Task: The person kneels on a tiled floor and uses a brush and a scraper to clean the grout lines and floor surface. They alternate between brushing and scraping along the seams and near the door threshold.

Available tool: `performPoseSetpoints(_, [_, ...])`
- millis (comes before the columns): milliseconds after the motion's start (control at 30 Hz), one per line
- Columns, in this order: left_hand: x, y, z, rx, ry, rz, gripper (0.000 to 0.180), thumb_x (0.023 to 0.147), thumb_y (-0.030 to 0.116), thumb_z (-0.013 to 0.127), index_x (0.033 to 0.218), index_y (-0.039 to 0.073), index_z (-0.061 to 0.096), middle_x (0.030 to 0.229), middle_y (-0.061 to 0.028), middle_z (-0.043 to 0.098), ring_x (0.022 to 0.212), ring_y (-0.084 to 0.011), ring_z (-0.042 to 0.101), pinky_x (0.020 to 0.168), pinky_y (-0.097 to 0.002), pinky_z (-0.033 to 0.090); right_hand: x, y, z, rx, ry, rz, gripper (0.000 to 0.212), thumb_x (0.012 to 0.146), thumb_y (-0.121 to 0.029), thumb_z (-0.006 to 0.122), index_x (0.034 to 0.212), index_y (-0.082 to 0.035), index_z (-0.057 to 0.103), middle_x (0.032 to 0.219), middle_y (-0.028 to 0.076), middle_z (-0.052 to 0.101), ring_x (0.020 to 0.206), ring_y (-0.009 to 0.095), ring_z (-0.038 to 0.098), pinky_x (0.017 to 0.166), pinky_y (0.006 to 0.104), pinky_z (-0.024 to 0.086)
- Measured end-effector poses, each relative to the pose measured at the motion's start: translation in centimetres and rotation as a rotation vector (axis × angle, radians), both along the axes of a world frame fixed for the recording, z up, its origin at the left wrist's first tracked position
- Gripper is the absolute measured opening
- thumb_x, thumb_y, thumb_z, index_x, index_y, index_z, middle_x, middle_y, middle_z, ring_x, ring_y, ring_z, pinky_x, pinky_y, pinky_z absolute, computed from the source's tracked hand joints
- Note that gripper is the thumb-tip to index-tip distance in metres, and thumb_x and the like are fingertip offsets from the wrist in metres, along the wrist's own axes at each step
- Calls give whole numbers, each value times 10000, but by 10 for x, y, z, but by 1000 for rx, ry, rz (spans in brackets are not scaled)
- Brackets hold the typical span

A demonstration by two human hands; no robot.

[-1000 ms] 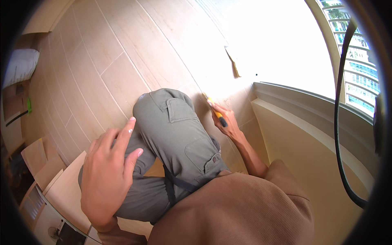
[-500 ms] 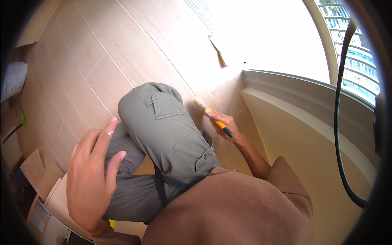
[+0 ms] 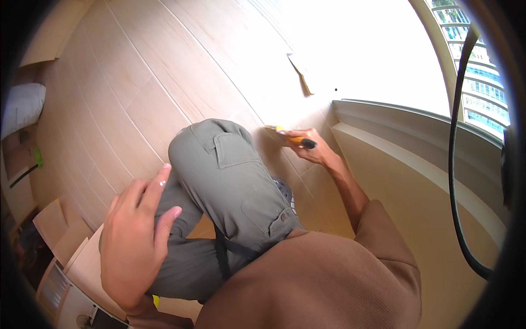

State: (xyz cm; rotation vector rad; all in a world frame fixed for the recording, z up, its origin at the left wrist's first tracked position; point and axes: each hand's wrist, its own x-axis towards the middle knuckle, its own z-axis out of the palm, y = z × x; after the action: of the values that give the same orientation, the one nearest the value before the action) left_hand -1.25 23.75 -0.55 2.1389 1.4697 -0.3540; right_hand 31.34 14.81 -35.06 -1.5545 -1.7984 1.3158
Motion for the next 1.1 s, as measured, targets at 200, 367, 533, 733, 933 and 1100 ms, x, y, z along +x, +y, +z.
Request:
performPoseSetpoints(200, [0,-4,-1,7,-23,-23,537,920,150,729,1435,72,598,1096,-129,634,959,-350,614,879,-430,485,-93,58,-63,31,279,-389,402,990,-159,710,1382,-82,665,1057,113,764,878,190,712,802,321,585])
performPoseSetpoints(367, [-4,-5,13,25,-57,-69,528,930,155,716,1432,52,589,1115,-161,625,990,-376,602,893,-440,481,-50,-1,-88,-189,338,-884,462,1015,-253,699,1409,-27,616,1136,65,700,933,134,668,786,289,548])
performPoseSetpoints(533, [-19,3,25,-11,-105,-53,499,977,214,690,1427,26,582,1083,-149,619,976,-344,613,895,-432,489,-37,-28,-49,-152,352,-928,506,1012,-139,692,1452,56,533,1282,135,665,1098,201,676,957,327,568])
performPoseSetpoints(733, [-16,5,17,122,-194,-119,554,984,233,691,1481,45,536,1335,-187,551,1144,-367,615,1014,-456,492,-122,75,24,98,476,-683,504,1015,-101,683,1479,12,521,1285,118,653,1038,149,666,863,294,581])
performPoseSetpoints(933, [1,12,6,423,-373,-54,606,928,218,767,1470,69,543,1509,-198,431,1421,-409,436,1150,-540,367,-210,135,183,362,618,-185,481,940,-95,736,1383,6,579,1265,224,692,899,270,764,752,362,602])
performPoseSetpoints(1100, [-21,22,3,561,-218,-22,344,961,184,711,1255,25,630,1298,-175,616,1368,-357,516,1117,-537,376,-218,133,196,221,497,282,474,906,-155,744,1338,-10,614,1277,242,676,1019,346,732,796,416,576])
